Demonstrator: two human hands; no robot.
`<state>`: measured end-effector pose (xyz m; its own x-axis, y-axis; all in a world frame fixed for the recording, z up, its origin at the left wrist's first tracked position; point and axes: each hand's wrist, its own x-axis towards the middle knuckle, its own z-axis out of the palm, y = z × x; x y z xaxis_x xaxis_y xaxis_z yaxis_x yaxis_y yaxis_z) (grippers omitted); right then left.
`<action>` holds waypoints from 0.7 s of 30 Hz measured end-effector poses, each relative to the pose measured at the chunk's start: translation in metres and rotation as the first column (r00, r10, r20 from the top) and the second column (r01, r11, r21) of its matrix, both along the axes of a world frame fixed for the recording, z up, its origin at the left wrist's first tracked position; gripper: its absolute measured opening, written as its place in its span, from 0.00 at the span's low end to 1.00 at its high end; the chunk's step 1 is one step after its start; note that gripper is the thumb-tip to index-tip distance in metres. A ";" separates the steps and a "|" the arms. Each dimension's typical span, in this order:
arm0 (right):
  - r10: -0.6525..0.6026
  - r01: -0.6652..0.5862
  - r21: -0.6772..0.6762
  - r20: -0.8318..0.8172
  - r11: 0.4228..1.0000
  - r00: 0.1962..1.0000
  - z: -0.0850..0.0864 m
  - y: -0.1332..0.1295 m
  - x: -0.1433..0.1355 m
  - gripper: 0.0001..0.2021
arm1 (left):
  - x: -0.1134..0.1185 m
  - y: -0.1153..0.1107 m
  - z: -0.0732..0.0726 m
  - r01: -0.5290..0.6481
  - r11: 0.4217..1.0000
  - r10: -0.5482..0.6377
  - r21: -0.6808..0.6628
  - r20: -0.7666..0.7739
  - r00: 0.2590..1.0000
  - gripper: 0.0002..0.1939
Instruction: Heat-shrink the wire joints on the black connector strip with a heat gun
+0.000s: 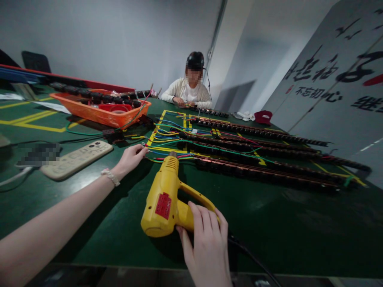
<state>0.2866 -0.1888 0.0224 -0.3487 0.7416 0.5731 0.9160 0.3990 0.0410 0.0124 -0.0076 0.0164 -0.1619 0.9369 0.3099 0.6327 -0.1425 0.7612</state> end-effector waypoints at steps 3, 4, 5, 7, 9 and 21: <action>0.007 -0.011 -0.046 -0.081 0.999 0.997 -0.002 0.001 -0.017 0.17 | -0.001 0.001 -0.002 0.003 0.999 -0.004 0.049 0.012 1.000 0.17; 0.006 -0.012 -0.060 -0.105 0.998 0.994 -0.003 0.001 -0.022 0.17 | -0.001 0.001 -0.002 0.004 0.998 -0.005 0.063 0.014 1.000 0.17; 0.008 -0.017 -0.069 -0.128 0.997 0.992 -0.003 0.002 -0.027 0.17 | -0.001 0.001 -0.003 0.006 0.997 -0.007 0.073 0.017 1.000 0.17; 0.014 -0.028 -0.082 -0.160 0.996 0.987 -0.003 0.003 -0.036 0.18 | -0.001 0.002 -0.004 0.006 0.997 -0.008 0.076 0.026 1.000 0.18; 0.021 -0.038 -0.097 -0.174 0.995 0.985 -0.002 0.003 -0.042 0.18 | -0.002 0.003 -0.005 0.004 0.998 -0.006 0.068 0.031 1.000 0.18; 0.025 -0.061 -0.157 -0.225 0.986 0.974 0.002 0.003 -0.051 0.19 | -0.006 0.004 -0.006 0.007 1.000 -0.007 0.005 0.030 1.000 0.20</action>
<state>0.2357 -0.1858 0.0245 -0.2602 0.8177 0.5135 0.8766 0.4229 -0.2294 0.0061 -0.0040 0.0105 -0.1644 0.9366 0.3093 0.6083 -0.1506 0.7793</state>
